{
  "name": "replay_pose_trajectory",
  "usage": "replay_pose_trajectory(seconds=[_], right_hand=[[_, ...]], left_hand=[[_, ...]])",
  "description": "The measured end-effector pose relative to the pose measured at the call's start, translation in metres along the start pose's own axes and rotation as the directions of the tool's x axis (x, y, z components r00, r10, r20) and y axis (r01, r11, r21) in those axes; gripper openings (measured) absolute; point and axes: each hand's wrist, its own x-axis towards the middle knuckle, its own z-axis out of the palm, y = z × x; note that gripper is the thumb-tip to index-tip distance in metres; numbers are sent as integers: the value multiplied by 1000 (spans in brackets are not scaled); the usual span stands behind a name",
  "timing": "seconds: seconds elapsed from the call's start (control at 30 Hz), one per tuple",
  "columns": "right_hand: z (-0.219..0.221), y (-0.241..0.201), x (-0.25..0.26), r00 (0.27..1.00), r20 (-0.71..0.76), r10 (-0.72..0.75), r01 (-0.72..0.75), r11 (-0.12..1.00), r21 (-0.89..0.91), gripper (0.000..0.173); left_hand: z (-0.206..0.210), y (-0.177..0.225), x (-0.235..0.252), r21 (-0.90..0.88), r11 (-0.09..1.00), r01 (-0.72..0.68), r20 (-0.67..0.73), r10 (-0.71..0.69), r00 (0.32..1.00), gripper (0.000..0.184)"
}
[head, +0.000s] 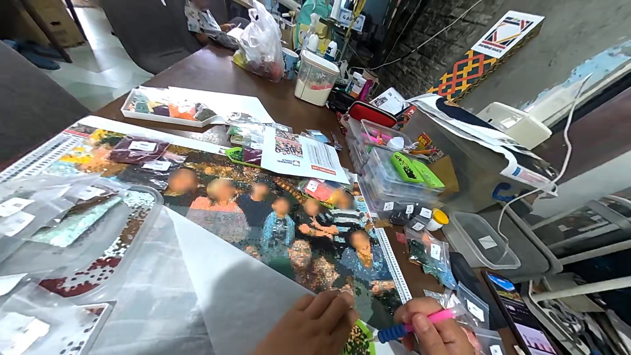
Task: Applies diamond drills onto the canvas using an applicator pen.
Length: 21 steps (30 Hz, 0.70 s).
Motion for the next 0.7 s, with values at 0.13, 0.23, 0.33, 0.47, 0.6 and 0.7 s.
replay_pose_trajectory(seconds=[0.13, 0.23, 0.33, 0.47, 0.6, 0.7], right_hand=[[2, 2, 2, 1000, 3, -6, 6, 998, -56, 28], [3, 4, 2, 1000, 5, 0, 0, 997, -77, 28], [4, 3, 2, 999, -9, 34, -35, 997, -70, 27], [4, 0, 3, 993, -33, 115, -115, 993, 11, 24], [3, -2, 2, 987, -32, 156, -153, 986, 70, 20], [2, -1, 2, 986, -33, 162, -158, 983, 95, 21]], left_hand=[[0, 0, 0, -3, 1000, -3, 5, 3, 1000, 93], [-1, 0, 0, -13, 1000, 3, 13, -3, 1000, 92], [0, 0, 0, -12, 1000, 2, 6, -2, 1000, 91], [0, 0, 0, -5, 1000, -5, 7, 5, 1000, 90], [1, 0, 1, 6, 1000, -9, 4, 9, 1000, 91], [2, -1, 1, 18, 1000, -7, 1, 7, 1000, 92]])
